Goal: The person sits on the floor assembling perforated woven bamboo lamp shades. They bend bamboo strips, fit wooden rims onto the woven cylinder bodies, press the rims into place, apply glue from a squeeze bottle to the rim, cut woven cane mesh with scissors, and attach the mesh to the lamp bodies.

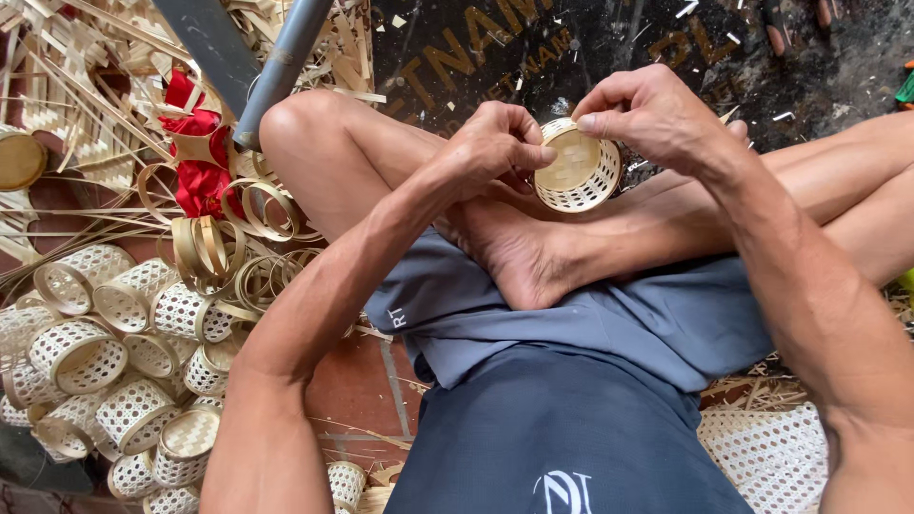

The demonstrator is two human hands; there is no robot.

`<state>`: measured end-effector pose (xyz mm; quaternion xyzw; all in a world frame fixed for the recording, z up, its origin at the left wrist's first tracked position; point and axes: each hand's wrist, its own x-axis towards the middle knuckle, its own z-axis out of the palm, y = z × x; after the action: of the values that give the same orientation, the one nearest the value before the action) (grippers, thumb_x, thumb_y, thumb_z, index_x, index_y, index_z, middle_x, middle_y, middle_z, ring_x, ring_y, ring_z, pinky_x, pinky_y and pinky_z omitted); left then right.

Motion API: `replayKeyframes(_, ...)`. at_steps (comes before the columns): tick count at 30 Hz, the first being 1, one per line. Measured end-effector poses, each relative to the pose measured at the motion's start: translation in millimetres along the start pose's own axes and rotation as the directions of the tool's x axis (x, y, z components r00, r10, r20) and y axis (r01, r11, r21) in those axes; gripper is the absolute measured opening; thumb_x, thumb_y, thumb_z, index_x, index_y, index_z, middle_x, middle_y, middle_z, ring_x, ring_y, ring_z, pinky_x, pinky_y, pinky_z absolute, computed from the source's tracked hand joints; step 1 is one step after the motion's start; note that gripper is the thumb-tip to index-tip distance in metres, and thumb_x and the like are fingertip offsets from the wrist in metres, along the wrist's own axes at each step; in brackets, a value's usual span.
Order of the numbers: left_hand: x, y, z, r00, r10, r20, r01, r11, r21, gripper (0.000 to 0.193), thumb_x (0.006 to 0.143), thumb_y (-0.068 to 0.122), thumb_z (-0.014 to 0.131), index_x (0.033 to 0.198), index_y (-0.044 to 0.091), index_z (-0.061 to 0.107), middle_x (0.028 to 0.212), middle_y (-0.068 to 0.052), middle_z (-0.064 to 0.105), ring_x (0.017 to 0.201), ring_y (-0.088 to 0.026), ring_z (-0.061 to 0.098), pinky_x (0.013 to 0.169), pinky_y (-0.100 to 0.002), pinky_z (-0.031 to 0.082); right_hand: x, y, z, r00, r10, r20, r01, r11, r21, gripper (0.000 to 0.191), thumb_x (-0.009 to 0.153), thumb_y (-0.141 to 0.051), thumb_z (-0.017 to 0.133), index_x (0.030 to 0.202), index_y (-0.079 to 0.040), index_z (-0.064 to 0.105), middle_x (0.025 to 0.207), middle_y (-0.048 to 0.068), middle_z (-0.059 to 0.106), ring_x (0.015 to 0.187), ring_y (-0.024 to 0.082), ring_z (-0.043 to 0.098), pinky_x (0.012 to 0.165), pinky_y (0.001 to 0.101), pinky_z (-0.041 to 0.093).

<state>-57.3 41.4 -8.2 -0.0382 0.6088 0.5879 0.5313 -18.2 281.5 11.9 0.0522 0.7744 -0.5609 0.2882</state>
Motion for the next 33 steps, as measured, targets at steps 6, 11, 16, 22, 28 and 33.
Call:
replayKeyframes(6, 5, 9, -3, 0.997, -0.036, 0.063, 0.035, 0.999, 0.022, 0.020, 0.085, 0.011, 0.081, 0.082, 0.001, 0.064, 0.070, -0.005, 0.067, 0.059, -0.014, 0.068, 0.050, -0.030, 0.062, -17, 25, 46, 0.925, -0.142, -0.352, 0.136, 0.990, -0.039, 0.011, 0.097, -0.010, 0.074, 0.101, 0.001, 0.074, 0.087, 0.002, 0.066, 0.077, 0.007, 0.055, 0.066, 0.0241, 0.046)
replayKeyframes(11, 21, 40, -6, 0.989, 0.041, 0.145, -0.091, 0.929, 0.359, 0.015, 0.085, 0.014, 0.081, 0.083, 0.003, 0.071, 0.068, -0.003, 0.068, 0.056, -0.011, 0.065, 0.047, -0.026, 0.055, -15, 21, 42, 0.946, -0.050, -0.322, 0.102, 0.984, 0.148, 0.010, 0.096, -0.010, 0.073, 0.098, 0.000, 0.074, 0.084, 0.000, 0.066, 0.075, 0.005, 0.055, 0.065, 0.0215, 0.046)
replayKeyframes(16, 22, 57, -2, 0.986, -0.001, 0.166, -0.058, 0.936, 0.348, 0.014, 0.082, 0.011, 0.082, 0.080, 0.003, 0.072, 0.065, -0.004, 0.068, 0.055, -0.011, 0.065, 0.047, -0.027, 0.056, -26, 20, 25, 0.966, 0.129, -0.223, -0.040, 0.931, 0.364, 0.013, 0.094, -0.009, 0.071, 0.104, -0.002, 0.074, 0.084, -0.002, 0.069, 0.071, 0.003, 0.056, 0.062, 0.0196, 0.046)
replayKeyframes(22, 29, 65, 2, 0.984, -0.054, 0.168, -0.028, 0.894, 0.448, 0.015, 0.080, 0.012, 0.083, 0.079, 0.001, 0.072, 0.067, -0.005, 0.069, 0.056, -0.013, 0.066, 0.047, -0.030, 0.060, -33, 34, 41, 0.920, 0.077, -0.384, 0.002, 0.980, 0.201, 0.014, 0.098, -0.011, 0.072, 0.105, 0.002, 0.071, 0.089, 0.002, 0.068, 0.077, 0.005, 0.058, 0.065, 0.0219, 0.047)
replayKeyframes(28, 47, 77, 13, 0.968, -0.149, 0.204, -0.005, 0.796, 0.606, 0.013, 0.078, 0.009, 0.082, 0.079, 0.000, 0.072, 0.069, -0.006, 0.072, 0.060, -0.014, 0.071, 0.050, -0.030, 0.064, -33, 27, 33, 0.939, 0.109, -0.325, -0.071, 0.989, 0.127, 0.017, 0.097, -0.014, 0.072, 0.105, 0.000, 0.072, 0.088, 0.001, 0.069, 0.076, 0.007, 0.060, 0.065, 0.0250, 0.050)
replayKeyframes(33, 21, 64, 0, 0.935, 0.050, 0.351, -0.240, 0.819, 0.521, 0.017, 0.082, 0.012, 0.082, 0.084, 0.000, 0.071, 0.074, -0.007, 0.072, 0.065, -0.013, 0.070, 0.055, -0.029, 0.061, -44, -3, 31, 0.966, -0.038, -0.257, 0.028, 0.999, -0.041, 0.019, 0.093, -0.014, 0.074, 0.104, 0.001, 0.070, 0.092, 0.006, 0.068, 0.082, 0.013, 0.064, 0.071, 0.0295, 0.053)
